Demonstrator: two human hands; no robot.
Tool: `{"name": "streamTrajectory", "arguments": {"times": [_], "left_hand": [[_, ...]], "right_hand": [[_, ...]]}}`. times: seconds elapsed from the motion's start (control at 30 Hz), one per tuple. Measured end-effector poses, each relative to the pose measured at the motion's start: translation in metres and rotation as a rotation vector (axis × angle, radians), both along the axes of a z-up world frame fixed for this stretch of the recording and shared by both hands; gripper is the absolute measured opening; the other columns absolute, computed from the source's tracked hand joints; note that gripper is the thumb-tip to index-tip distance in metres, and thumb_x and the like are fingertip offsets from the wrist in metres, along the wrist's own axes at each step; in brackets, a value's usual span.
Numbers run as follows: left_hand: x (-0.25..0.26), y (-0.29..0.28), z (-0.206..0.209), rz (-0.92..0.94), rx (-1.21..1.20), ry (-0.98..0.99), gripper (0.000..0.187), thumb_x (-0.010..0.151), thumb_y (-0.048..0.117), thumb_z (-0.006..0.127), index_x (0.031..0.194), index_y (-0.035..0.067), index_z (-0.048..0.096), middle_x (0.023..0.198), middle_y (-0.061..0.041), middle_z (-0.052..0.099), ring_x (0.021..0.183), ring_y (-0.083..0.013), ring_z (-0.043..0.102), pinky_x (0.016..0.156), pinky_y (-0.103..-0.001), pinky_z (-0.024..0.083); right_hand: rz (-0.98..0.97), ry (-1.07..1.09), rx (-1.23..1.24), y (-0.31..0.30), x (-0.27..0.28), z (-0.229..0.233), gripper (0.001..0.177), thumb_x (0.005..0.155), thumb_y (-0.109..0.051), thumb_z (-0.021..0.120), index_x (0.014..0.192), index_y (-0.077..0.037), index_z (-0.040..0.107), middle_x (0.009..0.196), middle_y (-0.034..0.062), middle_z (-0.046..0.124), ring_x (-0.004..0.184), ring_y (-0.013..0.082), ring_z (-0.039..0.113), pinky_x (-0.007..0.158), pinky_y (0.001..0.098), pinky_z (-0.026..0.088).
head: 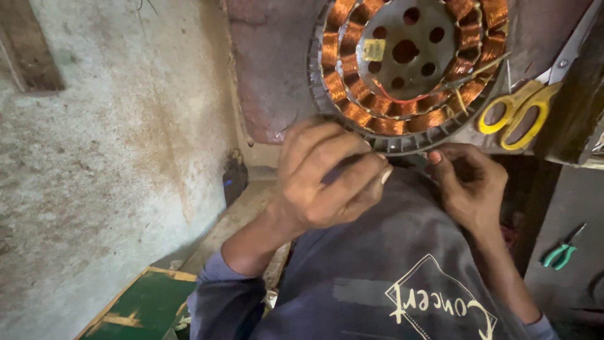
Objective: The person works on a circular electrical motor stator, using scissors to cut wires and a brush to apply a substance to the copper windings. They manipulate the stator and wires with their hands, occasionally using tools from the workbench.
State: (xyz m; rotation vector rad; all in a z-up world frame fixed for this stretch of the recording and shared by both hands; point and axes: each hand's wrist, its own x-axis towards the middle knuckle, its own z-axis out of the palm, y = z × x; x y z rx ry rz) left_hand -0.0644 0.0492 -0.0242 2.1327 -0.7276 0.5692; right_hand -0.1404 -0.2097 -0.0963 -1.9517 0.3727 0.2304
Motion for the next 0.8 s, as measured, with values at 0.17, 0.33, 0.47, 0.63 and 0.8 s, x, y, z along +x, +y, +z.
{"name": "streamTrajectory", "arguments": {"times": [0.17,0.33,0.47,0.63,0.8], "left_hand": [[0.014,0.003,-0.007,0.071,0.021,-0.067,0.033,0.085,0.022,0.092,0.105,0.008,0.070,0.113,-0.010,0.062,0.105,-0.0287,0.059,0.089,-0.045,0.051],[0.024,0.008,0.007,-0.015,0.153,-0.133,0.029,0.096,0.018,0.088,0.118,0.010,0.070,0.122,-0.006,0.062,0.111,-0.0249,0.059,0.093,-0.042,0.048],[0.032,0.018,0.022,-0.120,0.229,-0.080,0.028,0.091,0.013,0.083,0.118,0.011,0.073,0.117,-0.005,0.065,0.102,-0.0232,0.063,0.089,-0.040,0.050],[0.043,0.024,0.029,-0.207,0.217,-0.060,0.017,0.096,0.017,0.083,0.108,0.008,0.075,0.108,-0.004,0.067,0.098,-0.0241,0.066,0.083,-0.037,0.050],[0.077,0.039,0.023,-0.176,0.099,0.077,0.097,0.078,0.057,0.093,0.143,0.007,0.040,0.144,-0.018,0.043,0.136,-0.0376,0.043,0.116,-0.057,0.037]], "right_hand": [[0.009,0.042,-0.074,-0.003,-0.001,0.001,0.014,0.102,-0.010,0.075,0.106,0.004,0.071,0.088,0.0047,0.071,0.073,0.0055,0.059,0.065,0.0206,0.047],[-0.009,0.021,-0.018,-0.005,-0.001,-0.003,0.016,0.103,-0.011,0.075,0.106,0.003,0.071,0.086,0.0041,0.070,0.074,0.0048,0.059,0.066,0.0203,0.047],[-0.020,0.017,-0.006,-0.007,0.000,-0.004,0.016,0.102,-0.011,0.074,0.105,0.003,0.070,0.088,0.0026,0.071,0.074,0.0049,0.062,0.066,0.0204,0.049],[-0.060,0.061,-0.035,-0.009,0.005,-0.004,0.015,0.103,-0.010,0.075,0.105,0.004,0.071,0.082,0.0046,0.069,0.070,0.0064,0.058,0.064,0.0221,0.047],[-0.067,-0.007,0.015,-0.012,0.008,-0.007,0.013,0.103,-0.009,0.073,0.107,0.004,0.070,0.087,0.0031,0.069,0.075,0.0052,0.060,0.069,0.0205,0.049]]}}
